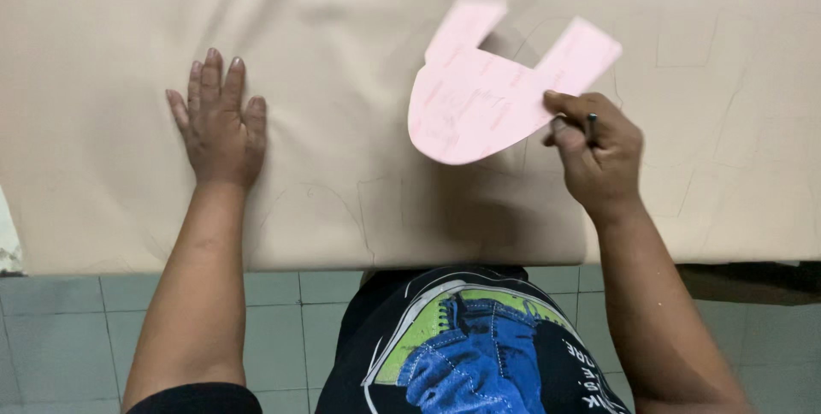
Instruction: The person holds pink paper shoe pattern pieces on a sheet of tan material and traces around their edges with a pencil, repositioning and flipping the templates to draw outlines of several pattern shapes onto the sheet below.
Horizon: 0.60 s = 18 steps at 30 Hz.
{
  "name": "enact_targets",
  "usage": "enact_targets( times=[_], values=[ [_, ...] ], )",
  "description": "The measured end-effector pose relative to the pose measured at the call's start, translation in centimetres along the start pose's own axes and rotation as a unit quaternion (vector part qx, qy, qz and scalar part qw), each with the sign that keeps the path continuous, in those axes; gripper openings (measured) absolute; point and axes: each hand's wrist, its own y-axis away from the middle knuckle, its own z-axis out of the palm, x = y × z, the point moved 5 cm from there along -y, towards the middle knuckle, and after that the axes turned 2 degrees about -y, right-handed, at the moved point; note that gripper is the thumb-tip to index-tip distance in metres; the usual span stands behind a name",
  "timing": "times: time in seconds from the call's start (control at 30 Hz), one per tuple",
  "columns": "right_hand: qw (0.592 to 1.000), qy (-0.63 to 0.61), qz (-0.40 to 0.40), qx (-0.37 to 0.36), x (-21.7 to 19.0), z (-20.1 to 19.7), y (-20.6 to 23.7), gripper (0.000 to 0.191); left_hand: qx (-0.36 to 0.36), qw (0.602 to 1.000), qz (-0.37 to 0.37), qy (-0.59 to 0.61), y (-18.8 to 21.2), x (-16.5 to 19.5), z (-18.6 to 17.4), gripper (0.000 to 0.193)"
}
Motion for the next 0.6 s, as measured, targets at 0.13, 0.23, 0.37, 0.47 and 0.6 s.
enact_targets(
  times=[0.13,0.23,0.37,0.47,0.6],
  values=[
    [0.986,-0.102,0.132,-0.008,3.8,1.6,-0.3,0.012,0.116,0.993,0.028,0.003,4.0,2.2,0.0,0.042],
    [0.972,-0.081,0.222,-0.006,6.6,1.8,-0.7,0.020,0.137,0.981,0.077,0.114,6.5,7.5,1.8,0.022],
    [0.966,-0.117,0.223,-0.061,8.0,2.7,-0.7,0.039,0.046,0.933,0.013,0.358,8.2,13.3,5.5,0.041],
    [0.960,-0.145,0.219,-0.091,7.9,3.3,-0.5,0.042,0.035,0.879,-0.011,0.475,7.5,15.9,7.0,0.051],
    [0.959,-0.056,0.261,-0.093,7.5,6.0,-0.3,0.042,-0.044,0.863,-0.091,0.495,6.0,14.4,7.8,0.049]
  ],
)
